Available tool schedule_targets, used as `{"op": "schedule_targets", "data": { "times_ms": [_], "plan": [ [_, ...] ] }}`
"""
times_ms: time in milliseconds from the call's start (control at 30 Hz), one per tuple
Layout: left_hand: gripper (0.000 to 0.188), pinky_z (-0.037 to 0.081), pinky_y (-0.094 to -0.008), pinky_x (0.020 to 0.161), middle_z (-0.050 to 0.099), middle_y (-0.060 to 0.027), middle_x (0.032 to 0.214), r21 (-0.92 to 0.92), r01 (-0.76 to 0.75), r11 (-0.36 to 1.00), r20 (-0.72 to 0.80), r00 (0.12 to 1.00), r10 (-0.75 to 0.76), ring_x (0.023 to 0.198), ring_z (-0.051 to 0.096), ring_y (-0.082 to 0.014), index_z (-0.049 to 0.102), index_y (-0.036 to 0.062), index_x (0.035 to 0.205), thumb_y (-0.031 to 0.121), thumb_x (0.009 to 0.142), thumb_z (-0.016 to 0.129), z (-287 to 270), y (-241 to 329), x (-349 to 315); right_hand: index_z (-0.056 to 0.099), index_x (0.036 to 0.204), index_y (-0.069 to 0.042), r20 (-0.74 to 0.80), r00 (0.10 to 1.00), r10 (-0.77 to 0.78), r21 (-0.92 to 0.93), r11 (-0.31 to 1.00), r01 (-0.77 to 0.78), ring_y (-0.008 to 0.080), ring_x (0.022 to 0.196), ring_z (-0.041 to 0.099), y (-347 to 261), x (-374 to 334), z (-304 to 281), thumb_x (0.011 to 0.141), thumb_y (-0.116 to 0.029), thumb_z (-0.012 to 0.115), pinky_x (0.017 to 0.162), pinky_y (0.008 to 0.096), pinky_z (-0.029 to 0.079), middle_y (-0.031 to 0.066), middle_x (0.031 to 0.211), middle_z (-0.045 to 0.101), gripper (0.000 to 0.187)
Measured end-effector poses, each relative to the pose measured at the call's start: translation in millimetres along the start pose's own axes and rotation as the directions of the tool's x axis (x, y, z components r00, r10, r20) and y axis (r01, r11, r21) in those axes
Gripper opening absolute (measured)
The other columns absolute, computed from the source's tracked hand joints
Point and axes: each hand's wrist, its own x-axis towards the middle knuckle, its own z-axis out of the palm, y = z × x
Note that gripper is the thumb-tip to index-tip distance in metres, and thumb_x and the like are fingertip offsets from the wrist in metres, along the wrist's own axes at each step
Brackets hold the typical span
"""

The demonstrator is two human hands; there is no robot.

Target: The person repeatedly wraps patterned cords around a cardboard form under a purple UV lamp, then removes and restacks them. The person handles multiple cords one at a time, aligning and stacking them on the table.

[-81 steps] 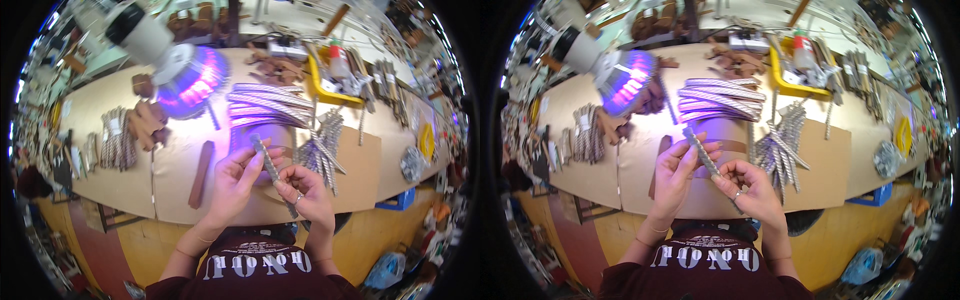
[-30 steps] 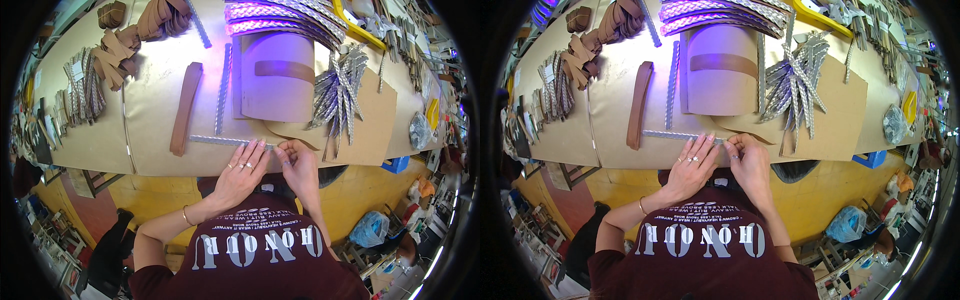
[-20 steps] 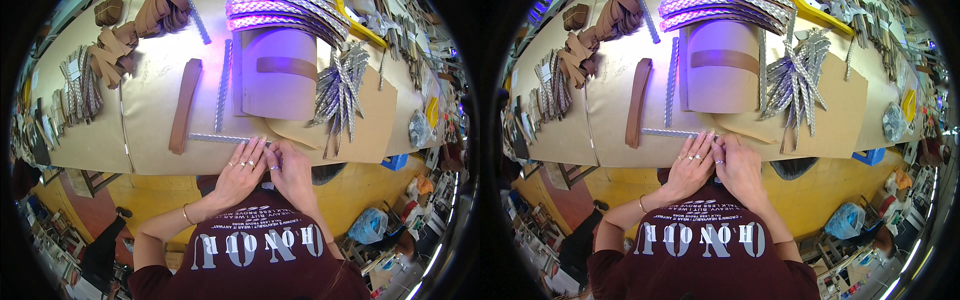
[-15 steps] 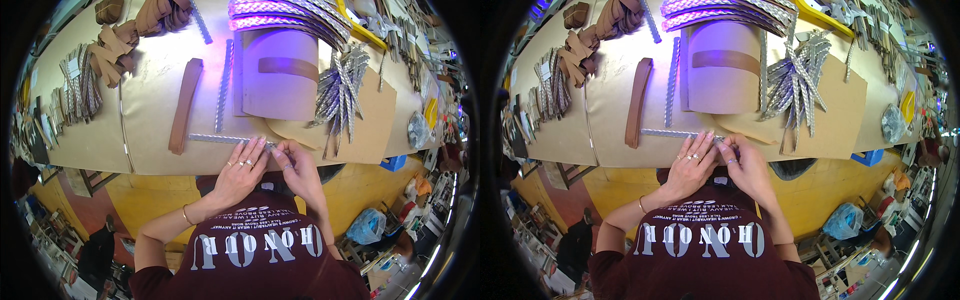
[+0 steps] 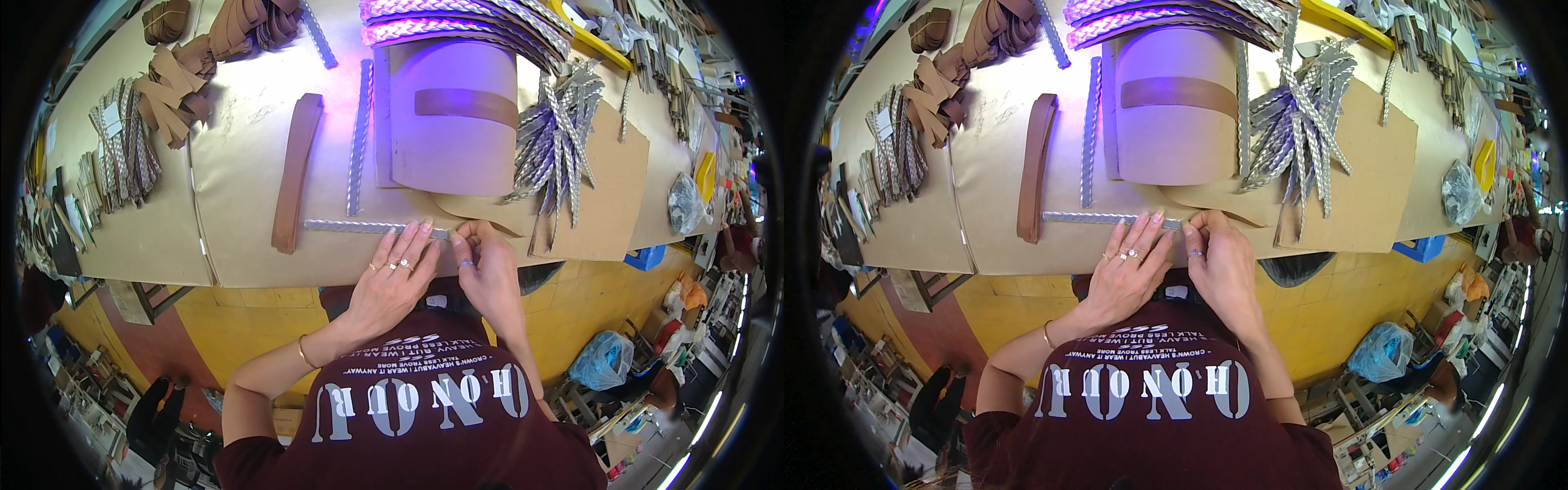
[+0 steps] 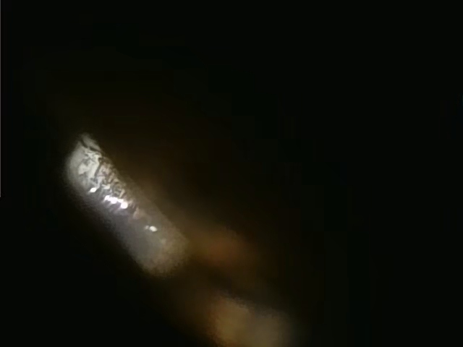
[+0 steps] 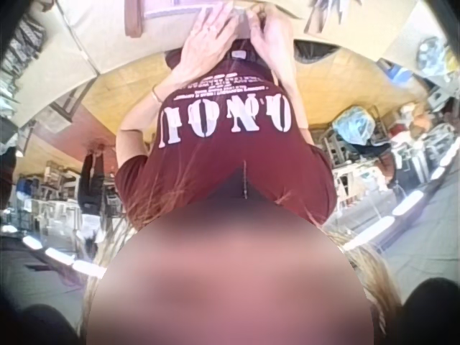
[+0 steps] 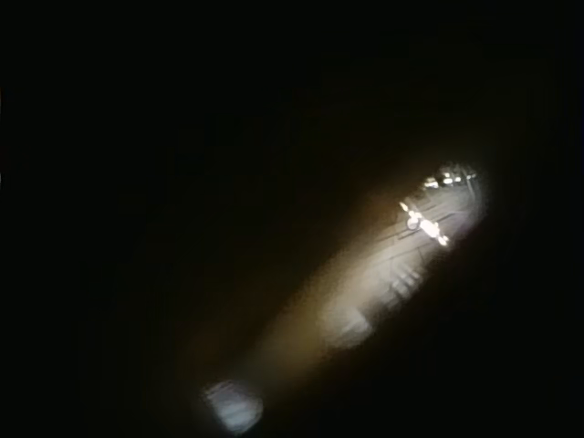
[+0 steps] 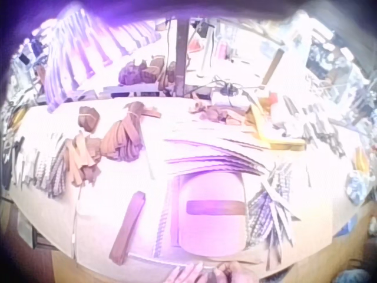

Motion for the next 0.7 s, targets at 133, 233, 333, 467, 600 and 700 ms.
{"op": "schedule_targets", "data": {
  "times_ms": [133, 233, 333, 467, 600, 700],
  "plan": [
    [0.042, 0.031, -0.0440, 0.114, 0.051, -0.0178, 0.141, 0.009, 0.005, 1.000, -0.008, 1.000, -0.005, 0.135, 0.045, -0.0297, 0.058, 0.0014, 0.126, 0.020, 0.089, 0.063, 0, 1, 1, 0.056, 0.091, 0.001, -0.078, 0.991, -0.112, -0.049, 0.993, 0.108, 0.0149, 0.050, 0.046, 2, 0, 4, 0.093, -0.007, 0.062, 0.049, 0.0307, 0.038, 0.0076, 0.063, 0.055, 0.010],
    [0.048, 0.031, -0.0437, 0.114, 0.052, -0.0168, 0.141, 0.049, -0.003, 0.999, -0.019, 1.000, 0.003, 0.134, 0.046, -0.0288, 0.057, 0.0002, 0.129, 0.025, 0.088, 0.065, 0, 3, 2, 0.057, 0.092, -0.003, -0.131, 0.988, -0.082, -0.069, 0.995, 0.074, 0.0211, 0.055, 0.052, 8, -4, 10, 0.092, -0.009, 0.063, 0.053, 0.0346, 0.041, 0.0095, 0.066, 0.057, 0.009],
    [0.057, 0.028, -0.0433, 0.116, 0.051, -0.0147, 0.143, 0.159, -0.006, 0.987, -0.021, 1.000, 0.009, 0.136, 0.044, -0.0269, 0.054, 0.0005, 0.133, 0.032, 0.087, 0.068, 1, 5, 2, 0.063, 0.100, -0.010, -0.232, 0.966, -0.114, -0.077, 0.992, 0.099, 0.0286, 0.070, 0.062, 17, -11, 23, 0.087, -0.008, 0.064, 0.060, 0.0392, 0.048, 0.0107, 0.080, 0.060, 0.013],
    [0.056, 0.026, -0.0435, 0.117, 0.048, -0.0144, 0.145, 0.127, 0.015, 0.992, -0.006, 1.000, -0.014, 0.138, 0.042, -0.0265, 0.052, 0.0008, 0.135, 0.032, 0.090, 0.064, 3, 5, 0, 0.068, 0.121, -0.018, -0.223, 0.787, -0.575, -0.405, 0.789, 0.462, 0.0244, 0.077, 0.060, 36, -19, 25, 0.069, -0.001, 0.067, 0.062, 0.0358, 0.048, 0.0061, 0.089, 0.058, 0.054],
    [0.063, 0.023, -0.0434, 0.117, 0.045, -0.0134, 0.147, 0.028, 0.112, 0.993, -0.013, 0.994, -0.112, 0.139, 0.040, -0.0259, 0.049, 0.0032, 0.139, 0.038, 0.089, 0.065, -3, -6, -8, 0.070, 0.120, -0.014, -0.152, 0.781, -0.605, -0.480, 0.736, 0.477, 0.0230, 0.070, 0.055, 45, -23, 23, 0.071, 0.007, 0.064, 0.063, 0.0332, 0.048, 0.0076, 0.083, 0.054, 0.053],
    [0.068, 0.022, -0.0433, 0.118, 0.045, -0.0132, 0.148, 0.055, 0.224, 0.973, -0.021, 0.975, -0.223, 0.139, 0.040, -0.0260, 0.047, 0.0052, 0.142, 0.043, 0.088, 0.065, -19, -23, -25, 0.070, 0.118, -0.014, -0.156, 0.786, -0.599, -0.490, 0.737, 0.465, 0.0223, 0.070, 0.055, 43, -23, 23, 0.070, 0.008, 0.064, 0.062, 0.0331, 0.047, 0.0071, 0.082, 0.054, 0.053]
  ]
}}
